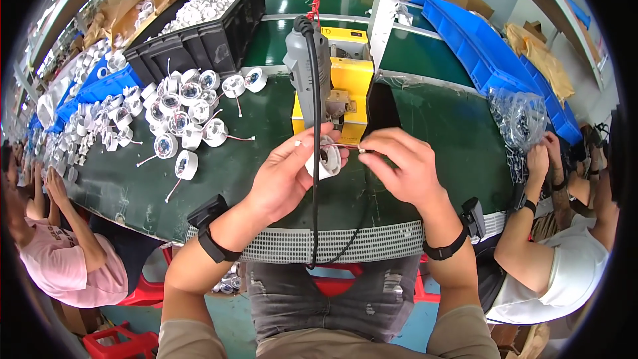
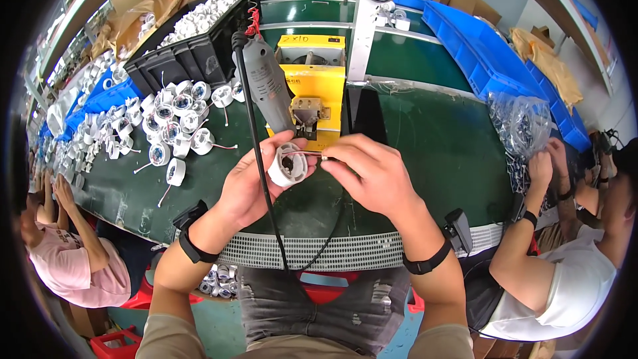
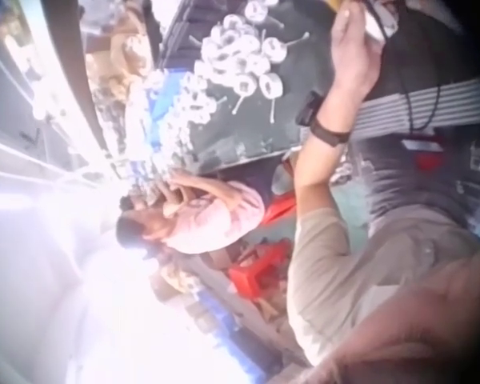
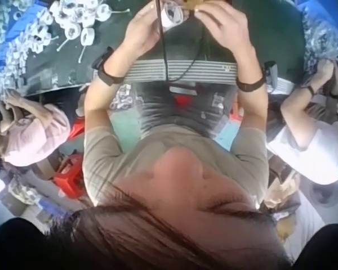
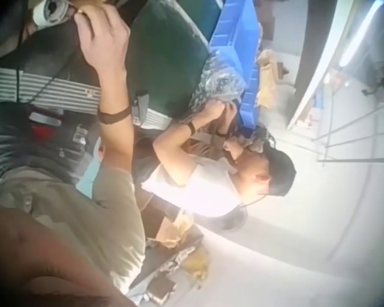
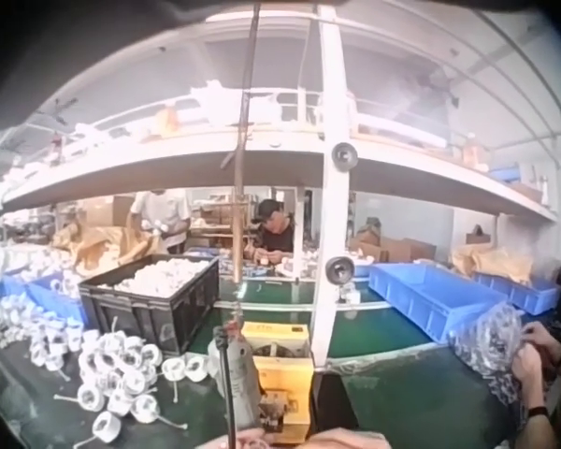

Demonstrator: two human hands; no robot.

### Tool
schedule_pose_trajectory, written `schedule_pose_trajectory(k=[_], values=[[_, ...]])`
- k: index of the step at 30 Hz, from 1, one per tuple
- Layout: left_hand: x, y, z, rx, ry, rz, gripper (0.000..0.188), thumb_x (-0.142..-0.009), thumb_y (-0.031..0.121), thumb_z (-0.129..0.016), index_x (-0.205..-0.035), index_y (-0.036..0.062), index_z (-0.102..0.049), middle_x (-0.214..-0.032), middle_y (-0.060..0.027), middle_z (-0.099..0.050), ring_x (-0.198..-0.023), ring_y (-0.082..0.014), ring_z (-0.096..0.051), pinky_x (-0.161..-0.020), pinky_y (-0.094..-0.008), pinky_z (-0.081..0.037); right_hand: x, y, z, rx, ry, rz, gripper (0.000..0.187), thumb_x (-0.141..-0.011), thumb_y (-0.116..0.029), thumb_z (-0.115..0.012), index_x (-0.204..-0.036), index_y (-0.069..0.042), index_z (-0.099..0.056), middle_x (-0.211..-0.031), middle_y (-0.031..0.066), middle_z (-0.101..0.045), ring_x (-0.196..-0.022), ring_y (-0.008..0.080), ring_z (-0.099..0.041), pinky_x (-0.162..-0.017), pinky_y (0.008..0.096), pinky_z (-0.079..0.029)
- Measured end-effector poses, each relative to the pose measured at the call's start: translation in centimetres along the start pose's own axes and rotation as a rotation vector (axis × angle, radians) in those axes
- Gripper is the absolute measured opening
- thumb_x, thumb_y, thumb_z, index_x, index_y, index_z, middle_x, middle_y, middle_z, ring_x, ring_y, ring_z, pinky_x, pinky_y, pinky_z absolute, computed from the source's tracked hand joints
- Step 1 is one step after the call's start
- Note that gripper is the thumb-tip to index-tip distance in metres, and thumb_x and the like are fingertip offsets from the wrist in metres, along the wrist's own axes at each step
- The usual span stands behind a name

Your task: The person assembles camera components by inserting a circuit board into a plastic housing and threading the wires through. They then use a power screwdriver to fasten the parts together before placing the unit on the workbench and starting the next one.

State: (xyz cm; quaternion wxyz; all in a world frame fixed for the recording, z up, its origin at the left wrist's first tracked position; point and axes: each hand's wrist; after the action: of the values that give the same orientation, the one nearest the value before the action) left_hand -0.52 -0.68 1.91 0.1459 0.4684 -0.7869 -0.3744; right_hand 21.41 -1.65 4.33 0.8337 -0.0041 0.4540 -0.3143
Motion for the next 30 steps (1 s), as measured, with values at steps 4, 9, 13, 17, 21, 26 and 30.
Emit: schedule_pose_trajectory(k=[4, 9, 13, 17, 21, 26, 30], values=[[0.2, 0.0, -0.7, -0.032, -0.024, -0.060, 0.042, -0.102, 0.020, -0.042, -0.140, 0.0020, -0.040, -0.130, -0.0100, -0.053, -0.119, -0.0225, -0.054, -0.101, -0.0366, -0.044, 0.4, -1.3, -0.5, -0.464, -0.046, -0.363, 0.014, -0.085, 0.004, -0.063, -0.098, 0.004, -0.065, -0.075, 0.0114, -0.065, -0.058, 0.0159, -0.066, -0.056, 0.0251, -0.053], [0.3, 0.0, -0.5, -0.051, -0.159, -0.027, 0.052, -0.097, 0.017, -0.046, -0.144, 0.0006, -0.030, -0.144, -0.0143, -0.039, -0.132, -0.0266, -0.041, -0.105, -0.0407, -0.039, 0.5, -1.5, -2.3, -0.912, -0.041, -0.548, 0.018, -0.086, 0.004, -0.062, -0.104, 0.005, -0.063, -0.089, 0.0112, -0.064, -0.073, 0.0182, -0.068, -0.063, 0.0274, -0.058], [0.5, -0.1, -0.4, -0.062, -0.196, -0.017, 0.051, -0.098, 0.017, -0.043, -0.145, -0.0003, -0.029, -0.146, -0.0138, -0.037, -0.130, -0.0248, -0.042, -0.105, -0.0388, -0.038, 0.6, -2.2, -2.8, -0.783, -0.053, -0.562, 0.018, -0.083, 0.005, -0.066, -0.101, 0.004, -0.065, -0.090, 0.0099, -0.064, -0.072, 0.0158, -0.066, -0.061, 0.0252, -0.055], [0.2, -0.5, -0.3, -0.094, -0.205, -0.050, 0.052, -0.098, 0.017, -0.042, -0.146, 0.0003, -0.027, -0.146, -0.0135, -0.036, -0.132, -0.0248, -0.039, -0.107, -0.0385, -0.035, 0.4, -2.2, -3.0, -0.414, -0.010, -0.325, 0.016, -0.080, 0.003, -0.071, -0.096, 0.002, -0.068, -0.092, 0.0077, -0.064, -0.076, 0.0140, -0.064, -0.067, 0.0253, -0.052], [0.1, -0.8, -0.2, -0.074, -0.258, -0.110, 0.053, -0.101, 0.016, -0.041, -0.149, 0.0053, -0.022, -0.147, -0.0079, -0.033, -0.133, -0.0182, -0.035, -0.109, -0.0338, -0.030, 0.2, -2.9, -3.6, -0.242, 0.049, -0.269, 0.023, -0.079, 0.003, -0.071, -0.101, 0.002, -0.063, -0.095, 0.0067, -0.064, -0.082, 0.0153, -0.064, -0.075, 0.0269, -0.052], [0.3, -1.5, 0.5, -0.530, -0.180, -0.194, 0.062, -0.100, 0.019, -0.048, -0.150, 0.0037, -0.015, -0.149, -0.0086, -0.032, -0.132, -0.0160, -0.035, -0.107, -0.0301, -0.030, 0.6, -2.0, -4.1, -0.876, -0.007, -0.756, 0.032, -0.081, 0.003, -0.068, -0.109, 0.001, -0.052, -0.098, 0.0076, -0.063, -0.088, 0.0146, -0.063, -0.078, 0.0264, -0.052], [-0.4, -1.8, 0.7, -0.649, -0.034, 0.053, 0.049, -0.097, 0.013, -0.054, -0.142, 0.0041, -0.036, -0.111, -0.0045, -0.057, -0.099, -0.0122, -0.057, -0.081, -0.0275, -0.053, 1.7, -0.4, -3.8, -0.601, 0.042, -0.692, 0.021, -0.081, 0.002, -0.068, -0.102, 0.002, -0.062, -0.094, 0.0083, -0.066, -0.082, 0.0136, -0.065, -0.071, 0.0259, -0.054]])
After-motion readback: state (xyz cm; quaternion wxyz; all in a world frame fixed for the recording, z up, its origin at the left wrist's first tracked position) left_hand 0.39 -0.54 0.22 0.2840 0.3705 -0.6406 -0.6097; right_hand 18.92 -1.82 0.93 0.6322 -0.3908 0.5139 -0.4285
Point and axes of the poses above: each hand's wrist, its own x-axis away from the middle knuckle, its own z-axis out of the back of the hand, y = z × x
